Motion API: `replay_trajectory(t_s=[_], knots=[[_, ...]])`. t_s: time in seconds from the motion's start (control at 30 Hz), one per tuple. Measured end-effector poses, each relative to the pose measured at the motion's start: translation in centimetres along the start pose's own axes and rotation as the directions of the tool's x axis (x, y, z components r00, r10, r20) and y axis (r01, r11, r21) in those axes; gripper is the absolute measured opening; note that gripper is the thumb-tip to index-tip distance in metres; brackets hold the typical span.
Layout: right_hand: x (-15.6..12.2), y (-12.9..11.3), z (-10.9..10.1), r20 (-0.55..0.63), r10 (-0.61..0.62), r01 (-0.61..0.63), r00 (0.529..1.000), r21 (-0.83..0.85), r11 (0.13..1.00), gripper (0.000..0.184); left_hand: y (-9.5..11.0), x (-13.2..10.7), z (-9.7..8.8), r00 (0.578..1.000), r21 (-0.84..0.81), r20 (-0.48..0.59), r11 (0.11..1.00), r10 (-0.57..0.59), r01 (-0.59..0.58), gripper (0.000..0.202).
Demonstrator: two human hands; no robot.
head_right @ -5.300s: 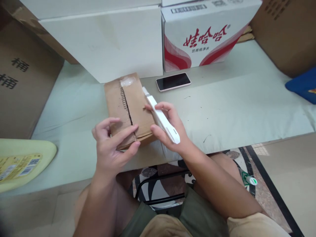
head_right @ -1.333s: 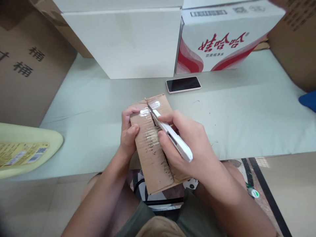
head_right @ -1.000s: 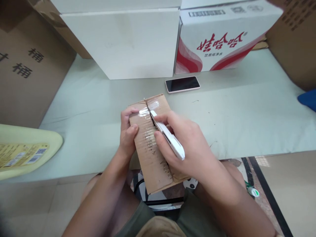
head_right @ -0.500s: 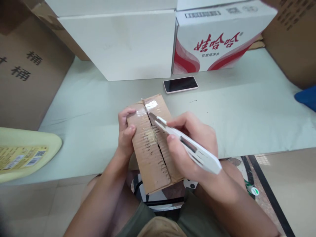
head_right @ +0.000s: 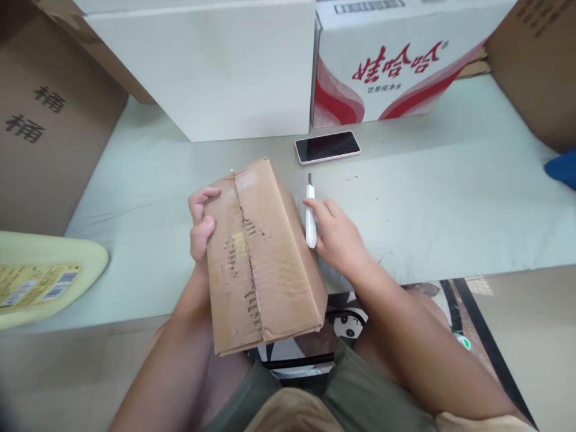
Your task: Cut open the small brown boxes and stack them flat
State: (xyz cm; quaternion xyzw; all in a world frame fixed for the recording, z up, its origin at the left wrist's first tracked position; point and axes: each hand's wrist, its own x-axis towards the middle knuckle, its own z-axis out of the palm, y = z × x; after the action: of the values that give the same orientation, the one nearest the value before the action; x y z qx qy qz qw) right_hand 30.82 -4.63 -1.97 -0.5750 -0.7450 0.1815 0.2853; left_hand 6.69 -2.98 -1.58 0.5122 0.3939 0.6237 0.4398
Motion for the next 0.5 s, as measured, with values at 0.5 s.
replay_trajectory(t_s=[0.5], knots=[[0.4,-0.1,-0.6,0.163,-0.069,0.026,0.984,0.258,0.966,0.043,1.0,3.0,-5.8,0.968,0.054,-0.12,0.972,-0.22,0.228,0.046]])
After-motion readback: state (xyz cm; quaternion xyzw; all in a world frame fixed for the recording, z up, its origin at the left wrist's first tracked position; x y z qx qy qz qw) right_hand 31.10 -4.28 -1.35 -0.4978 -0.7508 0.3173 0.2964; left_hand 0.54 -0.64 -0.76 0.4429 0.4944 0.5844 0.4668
